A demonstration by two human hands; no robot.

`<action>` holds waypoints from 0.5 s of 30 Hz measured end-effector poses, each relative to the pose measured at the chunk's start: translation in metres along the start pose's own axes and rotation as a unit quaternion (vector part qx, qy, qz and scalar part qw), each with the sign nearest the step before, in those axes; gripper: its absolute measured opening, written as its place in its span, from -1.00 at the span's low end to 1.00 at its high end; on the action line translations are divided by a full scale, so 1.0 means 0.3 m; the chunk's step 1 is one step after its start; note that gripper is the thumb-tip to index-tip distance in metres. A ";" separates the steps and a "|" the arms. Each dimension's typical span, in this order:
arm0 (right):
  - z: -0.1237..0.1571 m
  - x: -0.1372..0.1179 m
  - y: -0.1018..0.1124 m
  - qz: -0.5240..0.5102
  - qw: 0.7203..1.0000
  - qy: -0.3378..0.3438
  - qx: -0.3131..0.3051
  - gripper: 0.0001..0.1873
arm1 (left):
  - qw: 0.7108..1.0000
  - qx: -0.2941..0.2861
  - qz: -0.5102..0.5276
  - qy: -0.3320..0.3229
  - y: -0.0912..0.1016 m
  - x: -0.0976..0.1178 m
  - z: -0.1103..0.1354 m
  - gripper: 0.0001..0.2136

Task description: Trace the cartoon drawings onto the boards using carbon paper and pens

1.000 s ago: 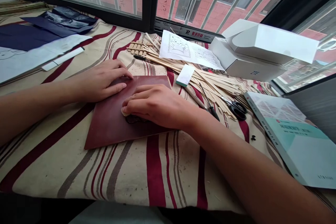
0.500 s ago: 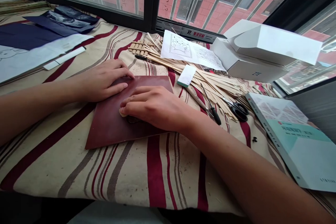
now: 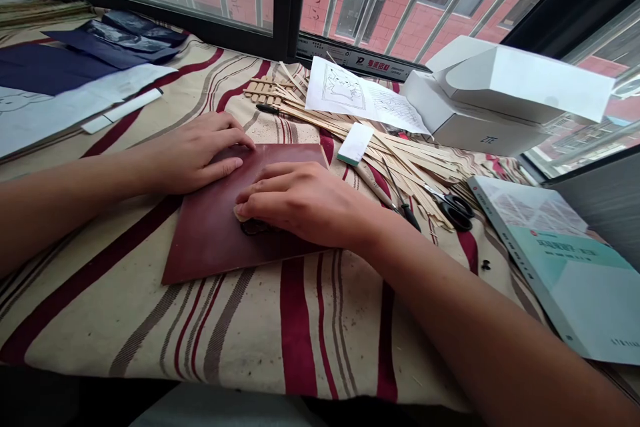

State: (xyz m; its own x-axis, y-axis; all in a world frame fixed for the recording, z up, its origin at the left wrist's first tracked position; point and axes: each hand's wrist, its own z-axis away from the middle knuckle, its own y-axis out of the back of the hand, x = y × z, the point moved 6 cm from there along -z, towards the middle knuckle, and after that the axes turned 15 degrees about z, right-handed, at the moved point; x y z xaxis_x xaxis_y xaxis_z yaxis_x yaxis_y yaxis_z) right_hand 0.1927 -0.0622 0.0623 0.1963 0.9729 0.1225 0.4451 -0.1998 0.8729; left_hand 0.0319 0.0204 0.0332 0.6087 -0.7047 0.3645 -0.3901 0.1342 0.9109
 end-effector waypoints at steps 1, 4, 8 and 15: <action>0.001 0.001 0.000 0.001 1.000 -0.003 -0.001 -0.78 | 1.000 0.001 0.001 0.001 0.000 0.001 0.000 -0.57; -0.001 -0.001 0.004 0.008 1.000 -0.001 0.013 -0.77 | 1.000 0.001 0.002 0.000 -0.001 0.003 -0.002 -0.55; -0.006 -0.004 0.000 0.009 1.000 0.003 0.012 -0.76 | 1.000 0.003 0.001 -0.003 -0.001 0.003 -0.003 -0.53; -0.020 0.005 0.007 0.028 0.997 -0.045 0.059 -0.82 | 1.000 0.005 0.014 0.001 -0.003 0.001 -0.003 -0.53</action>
State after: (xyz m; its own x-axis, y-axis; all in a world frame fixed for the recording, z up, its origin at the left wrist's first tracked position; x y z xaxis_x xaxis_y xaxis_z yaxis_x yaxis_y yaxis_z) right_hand 0.1887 -0.0606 0.0671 0.2984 0.9466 0.1217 0.5306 -0.2705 0.8033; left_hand 0.0330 0.0206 0.0326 0.5991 -0.6992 0.3901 -0.4139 0.1466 0.8984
